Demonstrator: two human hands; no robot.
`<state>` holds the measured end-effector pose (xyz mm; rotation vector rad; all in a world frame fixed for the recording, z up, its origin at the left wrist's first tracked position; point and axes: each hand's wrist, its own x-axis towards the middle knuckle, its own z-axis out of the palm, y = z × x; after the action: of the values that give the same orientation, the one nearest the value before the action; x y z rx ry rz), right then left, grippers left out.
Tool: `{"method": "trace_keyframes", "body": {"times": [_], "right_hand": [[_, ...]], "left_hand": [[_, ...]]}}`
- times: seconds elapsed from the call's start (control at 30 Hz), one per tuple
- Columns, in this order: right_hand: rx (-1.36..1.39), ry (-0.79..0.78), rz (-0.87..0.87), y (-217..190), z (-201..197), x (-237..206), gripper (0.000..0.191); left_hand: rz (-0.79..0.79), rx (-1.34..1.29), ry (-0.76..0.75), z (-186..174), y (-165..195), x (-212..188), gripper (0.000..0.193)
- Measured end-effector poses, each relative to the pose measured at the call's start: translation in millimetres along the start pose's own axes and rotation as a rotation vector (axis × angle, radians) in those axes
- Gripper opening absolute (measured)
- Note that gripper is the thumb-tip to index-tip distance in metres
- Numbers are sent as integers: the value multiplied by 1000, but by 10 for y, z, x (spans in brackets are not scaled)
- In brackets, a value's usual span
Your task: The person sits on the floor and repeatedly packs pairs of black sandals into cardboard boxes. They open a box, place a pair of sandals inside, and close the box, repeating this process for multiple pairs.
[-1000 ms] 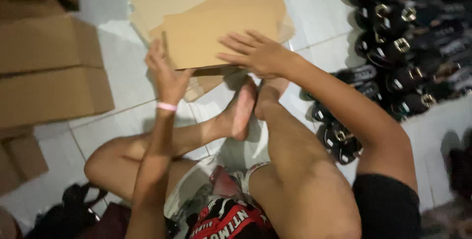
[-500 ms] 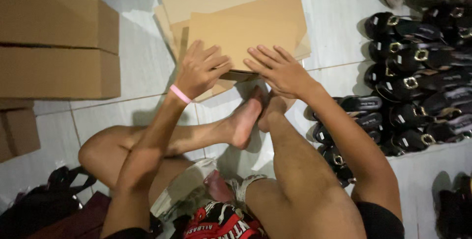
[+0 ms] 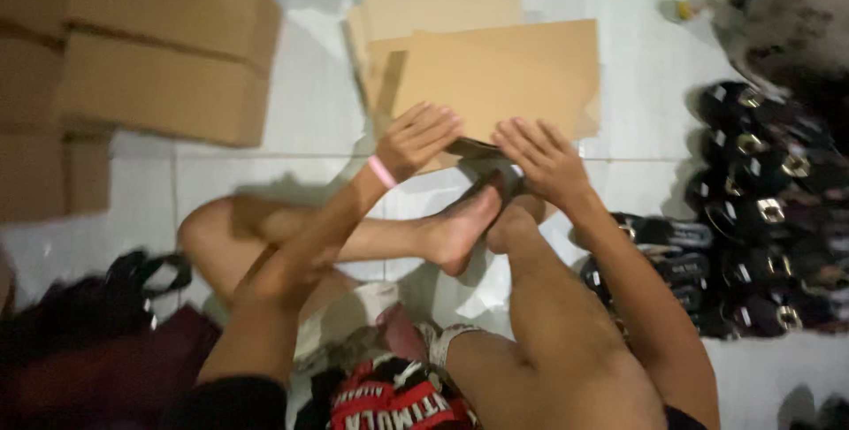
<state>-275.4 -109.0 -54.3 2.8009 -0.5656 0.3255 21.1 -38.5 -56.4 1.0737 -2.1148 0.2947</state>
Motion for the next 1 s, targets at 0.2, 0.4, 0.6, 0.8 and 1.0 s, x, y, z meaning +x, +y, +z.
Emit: {"method": "trace_keyframes", "body": {"times": [0.2, 0.4, 0.6, 0.8, 1.0], "right_hand": [[326, 29, 59, 46, -105, 77, 59], [524, 151, 379, -3, -1, 42, 83], [585, 220, 355, 17, 67, 38, 71], [25, 48, 101, 60, 95, -1, 54], [54, 66, 101, -38, 124, 28, 49]], "left_hand": [[-99, 29, 32, -94, -53, -70, 30], [-744, -320, 82, -78, -208, -214, 81], [-819, -234, -193, 1, -134, -182, 87], [-198, 40, -153, -6, -32, -231, 47], [-137, 86, 65, 77, -20, -246, 34]]}}
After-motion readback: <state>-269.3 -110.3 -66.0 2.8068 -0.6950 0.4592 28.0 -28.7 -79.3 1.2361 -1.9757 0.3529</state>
